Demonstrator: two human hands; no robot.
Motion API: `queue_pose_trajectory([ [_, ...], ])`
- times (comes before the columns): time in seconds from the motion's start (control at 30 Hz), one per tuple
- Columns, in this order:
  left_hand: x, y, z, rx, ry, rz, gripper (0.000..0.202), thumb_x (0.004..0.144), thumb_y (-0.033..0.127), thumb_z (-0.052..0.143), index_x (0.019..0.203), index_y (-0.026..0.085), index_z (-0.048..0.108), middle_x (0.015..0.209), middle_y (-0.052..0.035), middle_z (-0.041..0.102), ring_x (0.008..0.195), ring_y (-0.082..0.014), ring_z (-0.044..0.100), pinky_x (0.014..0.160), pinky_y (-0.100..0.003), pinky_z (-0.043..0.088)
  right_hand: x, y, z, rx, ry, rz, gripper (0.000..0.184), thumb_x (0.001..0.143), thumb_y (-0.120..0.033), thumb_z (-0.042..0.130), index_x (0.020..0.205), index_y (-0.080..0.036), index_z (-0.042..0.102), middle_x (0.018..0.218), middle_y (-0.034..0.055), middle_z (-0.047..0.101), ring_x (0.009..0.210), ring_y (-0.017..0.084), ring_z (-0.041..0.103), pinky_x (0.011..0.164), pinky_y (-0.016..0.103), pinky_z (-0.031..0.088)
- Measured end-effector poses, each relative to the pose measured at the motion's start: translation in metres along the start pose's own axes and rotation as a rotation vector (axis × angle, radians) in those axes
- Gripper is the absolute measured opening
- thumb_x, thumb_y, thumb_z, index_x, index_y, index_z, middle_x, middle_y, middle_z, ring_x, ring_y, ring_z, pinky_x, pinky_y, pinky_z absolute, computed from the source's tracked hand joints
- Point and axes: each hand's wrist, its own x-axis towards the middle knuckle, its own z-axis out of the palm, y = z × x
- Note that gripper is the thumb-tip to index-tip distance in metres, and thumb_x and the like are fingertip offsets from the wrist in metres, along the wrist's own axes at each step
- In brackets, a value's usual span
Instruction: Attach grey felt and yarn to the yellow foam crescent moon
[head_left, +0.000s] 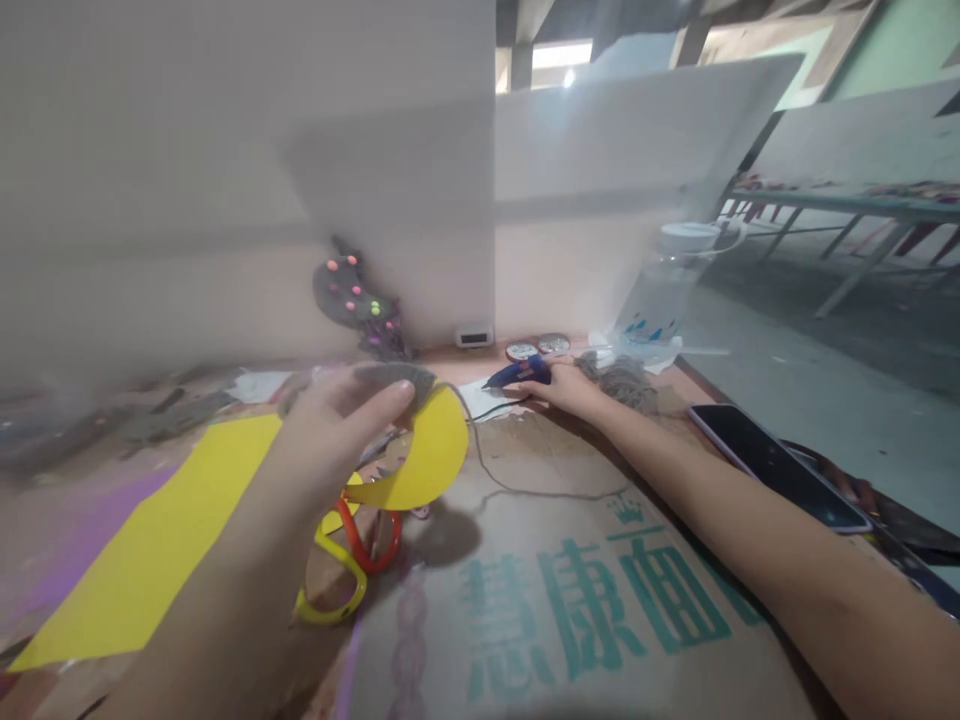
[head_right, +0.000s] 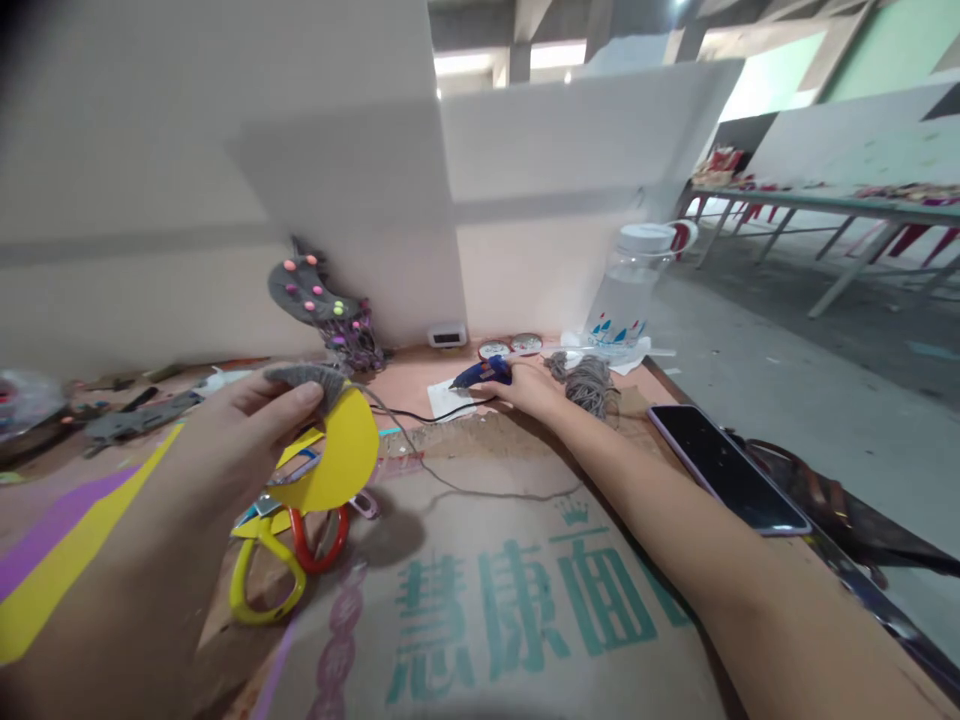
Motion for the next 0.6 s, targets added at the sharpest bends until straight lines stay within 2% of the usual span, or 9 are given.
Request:
queue_pose_trajectory([
  [0.17,0.0,0.001,0.0,-0.013,-0.077,0.008,0.029,0.077,0.044,0.069,0.09,0.019,0.071,0.087,-0.0052,0.074,0.076,-0.018,0.066,0.068,-0.026,0.053,-0.01,-0.009,-0.018,-0.074,-0.024,-0.098,0.04,0.083,-0.046,0.063,0.104,-0.013,0.068,0.1,0.0138,0.072,0.093,0.025,0.065,0.081,0.029,0.047],
  [0.27,-0.001,0.006,0.001,-0.041,-0.144,0.023,0.026,0.078,0.04,0.069,0.09,0.018,0.07,0.087,-0.0051,0.074,0.076,-0.0163,0.066,0.071,-0.026,0.053,-0.022,-0.02,-0.031,-0.123,-0.017,-0.142,0.034,0.083,-0.04,0.064,0.099,-0.011,0.07,0.102,0.0193,0.071,0.095,0.028,0.066,0.083,0.03,0.047],
  [0.33,-0.003,0.011,0.002,-0.059,-0.148,0.01,0.024,0.079,0.039,0.068,0.089,0.017,0.069,0.085,-0.0051,0.074,0.074,-0.0161,0.066,0.071,-0.026,0.053,-0.03,-0.029,-0.041,-0.144,0.004,-0.156,0.033,0.083,-0.038,0.064,0.095,-0.008,0.071,0.097,0.0225,0.071,0.092,0.03,0.067,0.081,0.032,0.048],
  [0.43,-0.007,0.018,0.006,-0.075,-0.115,0.0,0.023,0.08,0.038,0.066,0.087,0.016,0.069,0.087,-0.0064,0.074,0.08,-0.0184,0.067,0.074,-0.028,0.053,-0.045,-0.047,-0.055,-0.113,0.022,-0.227,0.029,0.087,-0.04,0.059,0.096,-0.016,0.072,0.095,0.0167,0.073,0.091,0.027,0.068,0.08,0.032,0.049],
  [0.5,-0.01,0.021,0.009,-0.076,-0.106,-0.004,0.021,0.08,0.037,0.066,0.086,0.017,0.069,0.087,-0.0063,0.074,0.082,-0.0196,0.067,0.075,-0.03,0.053,-0.057,-0.061,-0.062,0.083,0.006,-0.306,0.03,0.09,-0.042,0.054,0.104,-0.02,0.07,0.101,0.0122,0.072,0.091,0.024,0.068,0.079,0.033,0.051],
  [0.6,-0.011,0.02,0.012,-0.06,-0.158,0.001,0.022,0.081,0.038,0.065,0.088,0.018,0.069,0.089,-0.0065,0.075,0.085,-0.0214,0.068,0.074,-0.031,0.054,-0.076,-0.083,-0.068,0.673,-0.119,-0.333,0.045,0.091,-0.046,0.053,0.13,-0.022,0.053,0.121,0.0124,0.065,0.075,0.016,0.067,0.066,0.03,0.056],
])
